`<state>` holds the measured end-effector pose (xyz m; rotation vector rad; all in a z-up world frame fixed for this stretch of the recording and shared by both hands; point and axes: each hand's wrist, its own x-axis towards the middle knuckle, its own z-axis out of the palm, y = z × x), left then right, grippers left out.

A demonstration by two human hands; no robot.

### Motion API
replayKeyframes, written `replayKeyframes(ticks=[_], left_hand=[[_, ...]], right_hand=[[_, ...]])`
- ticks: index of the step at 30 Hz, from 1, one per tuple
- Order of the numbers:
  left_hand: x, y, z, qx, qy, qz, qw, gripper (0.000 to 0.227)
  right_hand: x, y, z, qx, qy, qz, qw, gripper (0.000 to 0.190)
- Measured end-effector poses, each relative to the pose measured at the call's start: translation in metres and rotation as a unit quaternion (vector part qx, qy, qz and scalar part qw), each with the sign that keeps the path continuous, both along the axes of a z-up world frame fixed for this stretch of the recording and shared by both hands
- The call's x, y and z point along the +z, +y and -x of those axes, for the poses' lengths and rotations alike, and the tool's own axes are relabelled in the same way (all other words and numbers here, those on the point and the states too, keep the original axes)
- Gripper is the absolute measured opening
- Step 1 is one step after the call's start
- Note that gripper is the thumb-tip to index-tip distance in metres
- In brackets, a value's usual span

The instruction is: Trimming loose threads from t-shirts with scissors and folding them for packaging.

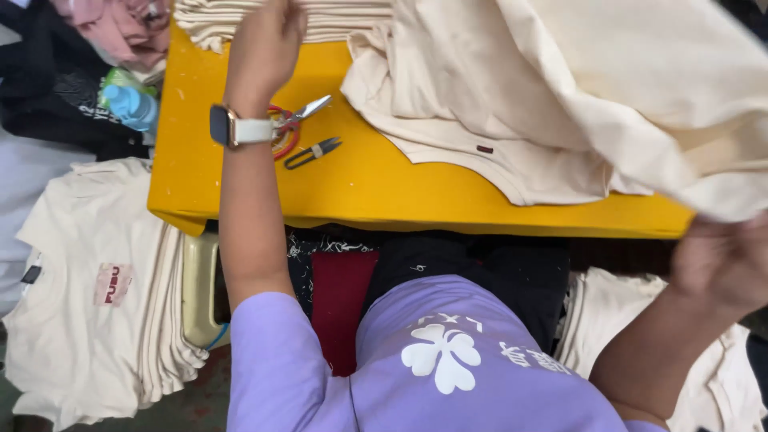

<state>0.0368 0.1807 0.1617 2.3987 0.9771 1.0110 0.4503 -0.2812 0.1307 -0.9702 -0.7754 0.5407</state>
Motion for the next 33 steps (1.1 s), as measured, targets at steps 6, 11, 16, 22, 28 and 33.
replayKeyframes(ticks=[6,11,16,22,28,33], left_hand=[[-0.040,-0.054,0.048,0.119,0.454,0.153,0.870,0.036],[-0.063,-0.084,0.070,0.210,0.425,-0.096,0.875,0.025],[-0.027,-0.110,0.056,0.197,0.281,-0.010,0.939,0.029],[-0.038,-0.170,-0.044,-0.108,-0.203,0.261,0.938,0.033],[-0.005,-0.228,-0.127,-0.253,-0.321,0.360,0.839,0.030],[0.001,-0.248,-0.152,-0.216,-0.237,0.203,0.925,0.031]], right_hand=[[-0.025,0.063,0.092,-0.068,-0.116,-0.046,0.990,0.078],[-0.032,0.091,0.112,-0.021,-0.049,-0.033,0.998,0.085],[-0.015,0.093,0.129,-0.019,-0.017,-0.004,1.000,0.076],[-0.040,0.095,0.125,-0.024,0.056,0.003,0.998,0.055],[-0.031,0.096,0.130,-0.031,0.063,0.011,0.997,0.052],[-0.019,0.097,0.137,-0.035,0.012,0.021,0.999,0.054]])
